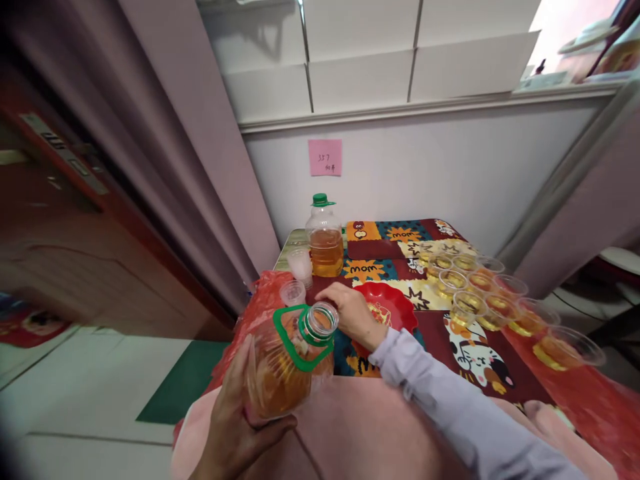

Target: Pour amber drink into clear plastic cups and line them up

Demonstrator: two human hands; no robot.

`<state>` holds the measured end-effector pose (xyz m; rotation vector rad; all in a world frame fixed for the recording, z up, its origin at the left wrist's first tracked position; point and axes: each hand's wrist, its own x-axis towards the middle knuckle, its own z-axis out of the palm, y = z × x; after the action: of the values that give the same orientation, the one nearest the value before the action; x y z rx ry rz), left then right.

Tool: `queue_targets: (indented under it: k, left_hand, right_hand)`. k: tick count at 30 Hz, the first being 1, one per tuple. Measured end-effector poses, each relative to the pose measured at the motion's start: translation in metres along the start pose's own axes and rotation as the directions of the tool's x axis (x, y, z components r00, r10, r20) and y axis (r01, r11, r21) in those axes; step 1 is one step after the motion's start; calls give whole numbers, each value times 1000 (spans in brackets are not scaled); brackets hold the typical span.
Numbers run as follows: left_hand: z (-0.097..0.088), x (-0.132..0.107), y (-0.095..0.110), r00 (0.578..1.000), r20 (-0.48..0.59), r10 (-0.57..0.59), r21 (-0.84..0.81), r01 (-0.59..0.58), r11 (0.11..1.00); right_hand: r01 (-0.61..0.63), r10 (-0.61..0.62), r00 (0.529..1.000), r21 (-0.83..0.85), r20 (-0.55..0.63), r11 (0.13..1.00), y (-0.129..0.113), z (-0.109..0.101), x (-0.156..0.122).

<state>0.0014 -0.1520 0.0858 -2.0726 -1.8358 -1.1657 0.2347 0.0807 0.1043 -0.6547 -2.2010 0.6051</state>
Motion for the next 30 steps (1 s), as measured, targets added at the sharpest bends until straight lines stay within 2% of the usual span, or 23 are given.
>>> queue_targets:
  k: [4,8,13,17,22,30]
  left_hand:
    - [3,-4,-1,1000,-14,-19,-12,19,1000]
    - [7,-6,-1,999,-50,-9,-24,8,1000]
    - [6,-5,-1,999,-40,-13,-46,11,999]
    - [4,-4,-3,999,-51,-20,-51,17,999]
    - [2,-1,-8,999,-5,-47,-76,46,996]
    - [3,1,-9,1000,14,-19,-43,20,999]
  right_hand:
    - [-24,49,983,-143,176,989,3,48,43]
    - [-36,110,950,-249,291,968,1,71,66]
    - [-26,114,932,-251,343,968,5,77,70]
    - [-31,117,933,-248,341,968,11,82,71]
    - [-28,94,952,-226,290,974,17,86,72]
    - [-31,63,978,-159,200,987,21,82,68]
